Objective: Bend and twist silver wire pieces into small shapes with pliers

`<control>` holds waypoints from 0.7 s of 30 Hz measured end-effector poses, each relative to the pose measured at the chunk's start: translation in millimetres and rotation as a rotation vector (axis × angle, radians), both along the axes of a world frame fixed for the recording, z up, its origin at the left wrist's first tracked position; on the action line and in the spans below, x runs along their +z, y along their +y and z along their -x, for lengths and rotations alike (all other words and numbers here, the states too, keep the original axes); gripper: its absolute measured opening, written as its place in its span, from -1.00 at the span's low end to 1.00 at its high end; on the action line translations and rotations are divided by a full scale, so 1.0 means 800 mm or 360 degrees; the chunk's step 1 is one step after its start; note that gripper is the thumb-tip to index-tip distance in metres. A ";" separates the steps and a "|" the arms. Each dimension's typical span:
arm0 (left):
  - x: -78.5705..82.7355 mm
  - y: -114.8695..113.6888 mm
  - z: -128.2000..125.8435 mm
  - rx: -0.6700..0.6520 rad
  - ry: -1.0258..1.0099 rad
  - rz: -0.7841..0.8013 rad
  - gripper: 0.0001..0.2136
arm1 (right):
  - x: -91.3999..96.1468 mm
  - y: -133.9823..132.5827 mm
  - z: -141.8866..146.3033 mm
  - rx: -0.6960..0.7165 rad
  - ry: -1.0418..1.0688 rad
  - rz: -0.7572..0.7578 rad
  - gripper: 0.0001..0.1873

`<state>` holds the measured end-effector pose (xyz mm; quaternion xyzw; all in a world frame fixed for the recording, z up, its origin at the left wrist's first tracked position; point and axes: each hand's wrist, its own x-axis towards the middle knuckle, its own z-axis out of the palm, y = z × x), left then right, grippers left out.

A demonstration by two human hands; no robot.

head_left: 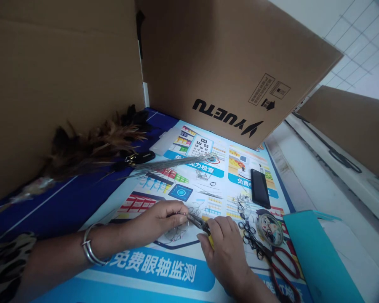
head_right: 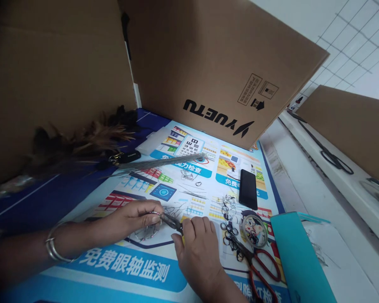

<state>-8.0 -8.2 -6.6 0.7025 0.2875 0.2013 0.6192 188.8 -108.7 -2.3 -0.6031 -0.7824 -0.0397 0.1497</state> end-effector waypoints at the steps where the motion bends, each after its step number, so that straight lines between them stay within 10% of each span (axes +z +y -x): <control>1: 0.001 0.000 0.000 -0.0001 0.0004 -0.0016 -0.80 | -0.002 0.000 0.000 0.0004 -0.0009 0.0015 -0.80; 21: 0.017 0.009 0.002 -0.0293 -0.0140 0.0300 -0.81 | 0.003 0.013 -0.031 0.0173 0.0376 0.0195 -0.80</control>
